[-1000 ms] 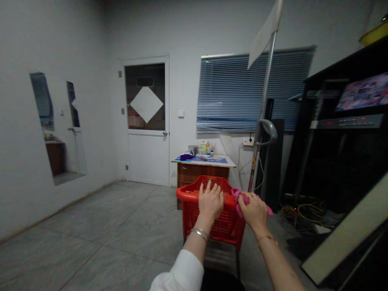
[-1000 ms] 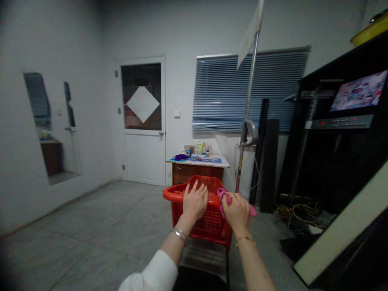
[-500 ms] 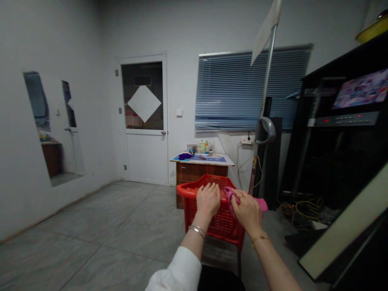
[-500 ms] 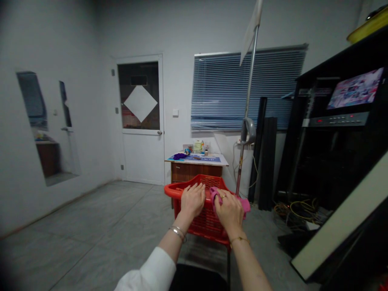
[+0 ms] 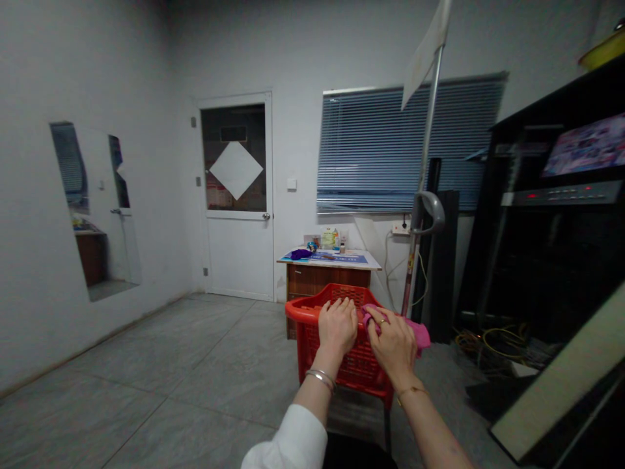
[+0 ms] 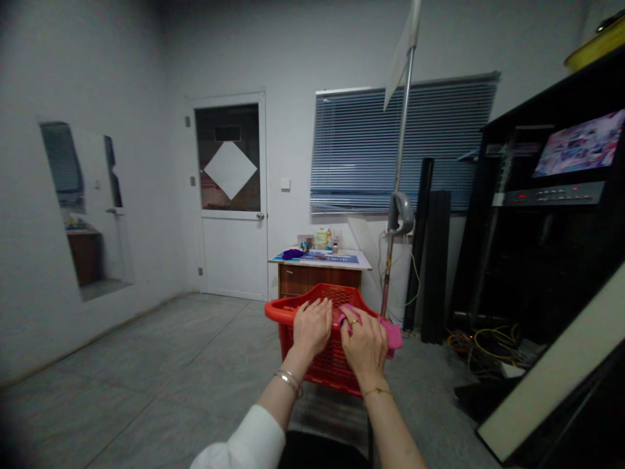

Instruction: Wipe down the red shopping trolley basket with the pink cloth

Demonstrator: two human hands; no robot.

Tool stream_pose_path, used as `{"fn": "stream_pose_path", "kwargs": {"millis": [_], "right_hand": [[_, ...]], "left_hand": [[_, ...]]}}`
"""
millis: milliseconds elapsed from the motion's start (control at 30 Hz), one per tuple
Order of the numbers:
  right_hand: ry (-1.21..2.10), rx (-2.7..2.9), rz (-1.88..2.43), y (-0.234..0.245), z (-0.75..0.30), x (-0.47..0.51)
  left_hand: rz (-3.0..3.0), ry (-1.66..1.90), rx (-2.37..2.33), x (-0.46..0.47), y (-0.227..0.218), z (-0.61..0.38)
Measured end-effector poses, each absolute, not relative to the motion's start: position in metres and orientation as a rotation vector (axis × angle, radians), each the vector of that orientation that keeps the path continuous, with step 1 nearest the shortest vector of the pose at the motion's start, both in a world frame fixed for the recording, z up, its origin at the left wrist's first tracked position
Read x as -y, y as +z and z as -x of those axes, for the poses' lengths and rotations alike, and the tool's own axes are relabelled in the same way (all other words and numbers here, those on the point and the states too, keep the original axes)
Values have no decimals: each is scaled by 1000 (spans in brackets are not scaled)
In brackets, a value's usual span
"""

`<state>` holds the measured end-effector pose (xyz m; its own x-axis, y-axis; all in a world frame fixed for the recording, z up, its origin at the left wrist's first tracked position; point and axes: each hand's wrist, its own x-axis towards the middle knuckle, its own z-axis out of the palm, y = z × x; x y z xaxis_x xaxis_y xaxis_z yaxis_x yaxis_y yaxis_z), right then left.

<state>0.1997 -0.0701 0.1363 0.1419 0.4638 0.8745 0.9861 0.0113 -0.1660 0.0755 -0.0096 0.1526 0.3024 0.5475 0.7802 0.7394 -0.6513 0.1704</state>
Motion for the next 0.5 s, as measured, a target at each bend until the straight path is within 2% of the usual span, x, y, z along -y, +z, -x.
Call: {"fn": "stream_pose_path", "kwargs": {"millis": [267,500], "right_hand": [[-780,1429,1567,136,-206,71],[-644,1395,1524,136,-247,72]], "left_hand": [[2344,-1284,1180,10,151,-75],[2362,-1270,1164,4,148,-75]]}}
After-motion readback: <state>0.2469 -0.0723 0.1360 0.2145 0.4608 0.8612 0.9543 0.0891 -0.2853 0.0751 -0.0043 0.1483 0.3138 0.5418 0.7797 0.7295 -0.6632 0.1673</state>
